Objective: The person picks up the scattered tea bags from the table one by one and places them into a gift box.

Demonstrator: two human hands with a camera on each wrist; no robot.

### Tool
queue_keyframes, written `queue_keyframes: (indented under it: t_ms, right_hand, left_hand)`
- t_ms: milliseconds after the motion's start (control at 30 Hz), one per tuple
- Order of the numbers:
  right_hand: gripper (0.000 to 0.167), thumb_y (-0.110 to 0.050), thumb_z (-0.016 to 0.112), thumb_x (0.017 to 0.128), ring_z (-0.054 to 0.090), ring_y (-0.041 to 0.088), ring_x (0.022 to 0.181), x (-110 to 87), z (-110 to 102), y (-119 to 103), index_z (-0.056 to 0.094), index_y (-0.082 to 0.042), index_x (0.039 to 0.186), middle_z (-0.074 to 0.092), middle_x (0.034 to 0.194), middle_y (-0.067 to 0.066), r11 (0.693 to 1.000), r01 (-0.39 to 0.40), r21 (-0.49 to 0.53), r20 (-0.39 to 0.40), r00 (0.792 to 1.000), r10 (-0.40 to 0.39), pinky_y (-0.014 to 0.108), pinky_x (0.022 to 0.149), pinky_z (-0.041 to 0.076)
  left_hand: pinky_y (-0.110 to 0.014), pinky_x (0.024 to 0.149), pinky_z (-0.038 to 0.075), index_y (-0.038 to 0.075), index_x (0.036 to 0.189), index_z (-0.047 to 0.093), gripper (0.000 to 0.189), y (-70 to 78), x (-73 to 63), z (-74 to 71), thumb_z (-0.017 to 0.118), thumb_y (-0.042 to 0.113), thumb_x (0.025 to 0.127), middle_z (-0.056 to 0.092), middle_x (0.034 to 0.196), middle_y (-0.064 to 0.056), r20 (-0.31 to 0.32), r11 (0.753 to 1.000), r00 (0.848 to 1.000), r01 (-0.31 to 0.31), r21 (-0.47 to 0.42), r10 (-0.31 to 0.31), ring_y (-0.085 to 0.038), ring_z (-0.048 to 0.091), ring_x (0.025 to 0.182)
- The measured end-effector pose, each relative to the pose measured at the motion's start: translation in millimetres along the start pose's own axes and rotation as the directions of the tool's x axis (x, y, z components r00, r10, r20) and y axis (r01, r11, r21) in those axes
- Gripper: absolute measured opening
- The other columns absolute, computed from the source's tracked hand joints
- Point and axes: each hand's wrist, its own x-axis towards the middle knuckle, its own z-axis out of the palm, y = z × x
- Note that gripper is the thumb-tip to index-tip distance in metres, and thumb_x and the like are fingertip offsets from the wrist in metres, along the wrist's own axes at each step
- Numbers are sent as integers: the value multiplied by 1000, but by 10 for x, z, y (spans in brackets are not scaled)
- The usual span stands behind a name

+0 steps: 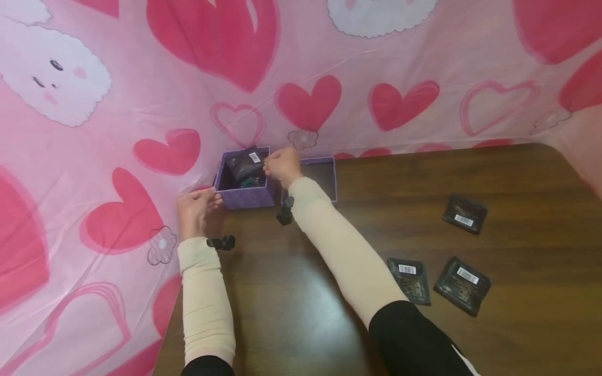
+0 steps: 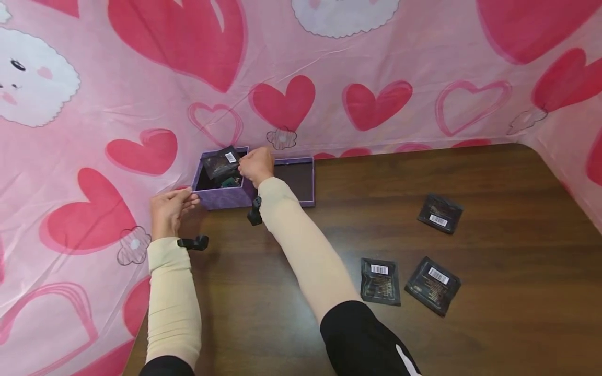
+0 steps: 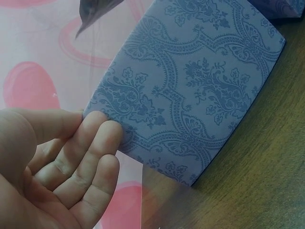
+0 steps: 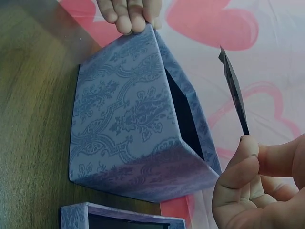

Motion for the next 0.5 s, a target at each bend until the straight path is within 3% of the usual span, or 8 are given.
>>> queue_keyframes:
  t_ms: [233,400,500]
  right_hand:
    - [7,7,68,90,58,9,51,47,11,18,74,7,93,68,70,10,1000,3,-6,-8,1000,-3,20,45,50]
    - [15,0,67,95,56,10,45,78,-90,109,68,15,100,64,64,11,998,-45,37,99,994,42,19,42,50]
    - [18,-3,67,97,56,10,46,94,-181,143,68,15,100,65,65,12,998,-51,22,136,990,48,23,48,55]
  left_hand:
    - [-32,74,61,-13,118,65,32,4,-10,51,72,4,92,72,69,-6,6,1000,1000,10,3,-10,-16,72,62]
    - [-30,68,61,-12,113,67,27,18,2,94,73,3,92,71,68,-6,11,1000,1000,5,-15,-5,-16,72,60]
    - [-28,65,62,-12,111,68,24,27,8,108,72,2,92,71,67,-7,9,1000,1000,-2,-19,2,-16,71,59]
